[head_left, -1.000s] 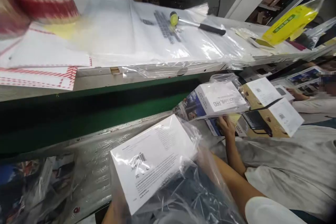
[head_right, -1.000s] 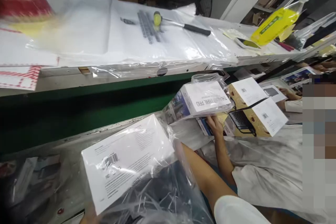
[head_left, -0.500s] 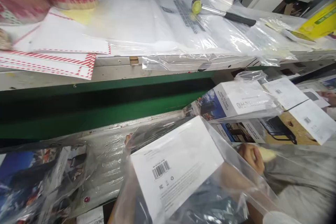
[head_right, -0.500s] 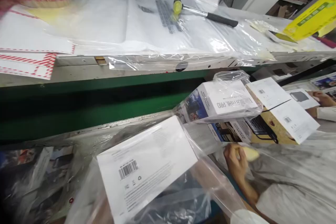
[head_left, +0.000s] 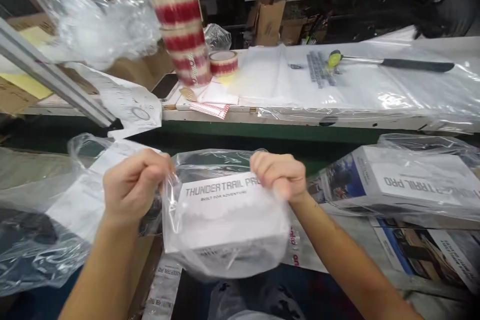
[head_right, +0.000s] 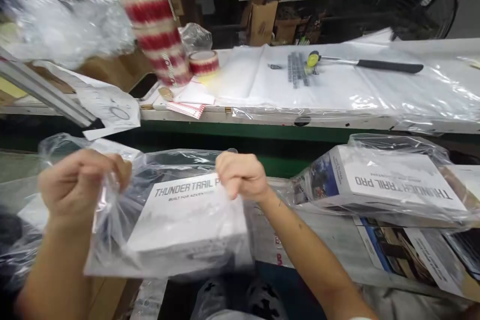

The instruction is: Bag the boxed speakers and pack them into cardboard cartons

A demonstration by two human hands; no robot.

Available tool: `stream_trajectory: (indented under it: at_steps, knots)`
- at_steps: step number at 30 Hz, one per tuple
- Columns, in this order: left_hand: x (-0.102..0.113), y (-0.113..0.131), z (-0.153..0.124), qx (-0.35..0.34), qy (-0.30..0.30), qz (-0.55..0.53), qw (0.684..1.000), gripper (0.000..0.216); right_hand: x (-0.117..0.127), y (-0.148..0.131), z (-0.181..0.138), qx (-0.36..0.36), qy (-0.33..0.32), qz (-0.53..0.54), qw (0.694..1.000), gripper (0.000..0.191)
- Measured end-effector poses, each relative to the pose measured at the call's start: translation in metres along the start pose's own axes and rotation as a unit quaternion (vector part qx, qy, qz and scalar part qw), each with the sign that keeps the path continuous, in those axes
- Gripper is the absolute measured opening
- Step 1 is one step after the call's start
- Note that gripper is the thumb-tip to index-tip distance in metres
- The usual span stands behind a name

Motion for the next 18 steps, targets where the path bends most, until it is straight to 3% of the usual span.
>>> stream_trajectory:
  at_steps: [2, 5, 7, 10, 12, 14, 17, 18]
  knots:
    - [0.036, 0.022, -0.002, 0.000, -0.005, 0.089, 0.996, 0.036, -0.016, -0.021, 0.012, 0.029, -0.100, 0.035, 0.994, 0.061]
    - [0.077, 0.021, -0.003, 0.052, 0.144, 0.074, 0.985, 0.044, -0.024, -0.035, 0.026, 0.011, -0.105, 0.019, 0.994, 0.052]
    - [0.090, 0.008, 0.003, 0.087, 0.204, 0.027, 0.975, 0.052, -0.036, -0.035, 0.031, -0.008, -0.117, 0.012, 0.993, 0.052]
    - [0.098, -0.013, 0.008, 0.086, 0.239, -0.042, 0.966, 0.062, -0.071, -0.027, 0.022, -0.029, -0.130, 0.033, 0.990, 0.057]
    - [0.103, -0.022, -0.003, 0.078, 0.250, -0.034, 0.965, 0.064, -0.096, -0.013, -0.001, -0.069, -0.063, 0.081, 0.992, 0.060]
    - [0.107, -0.029, -0.032, 0.134, 0.235, 0.108, 0.957, 0.057, -0.117, 0.006, -0.033, -0.139, 0.032, 0.108, 0.984, 0.053]
    - [0.108, -0.033, -0.093, 0.243, 0.148, 0.381, 0.880, 0.038, -0.136, 0.032, -0.079, -0.218, 0.164, 0.028, 0.962, 0.033]
    - [0.106, -0.035, -0.111, 0.251, 0.120, 0.408, 0.870, 0.043, -0.142, 0.040, -0.087, -0.242, 0.183, 0.014, 0.953, 0.045]
Point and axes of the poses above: each hand's wrist, its own z-axis towards the middle knuckle, its own x-axis out of the back of the hand, y = z × x, the point moved 3 cm from there along z, towards the middle knuckle, and after that the axes turned 9 degrees about -x, right-handed, at the moved point
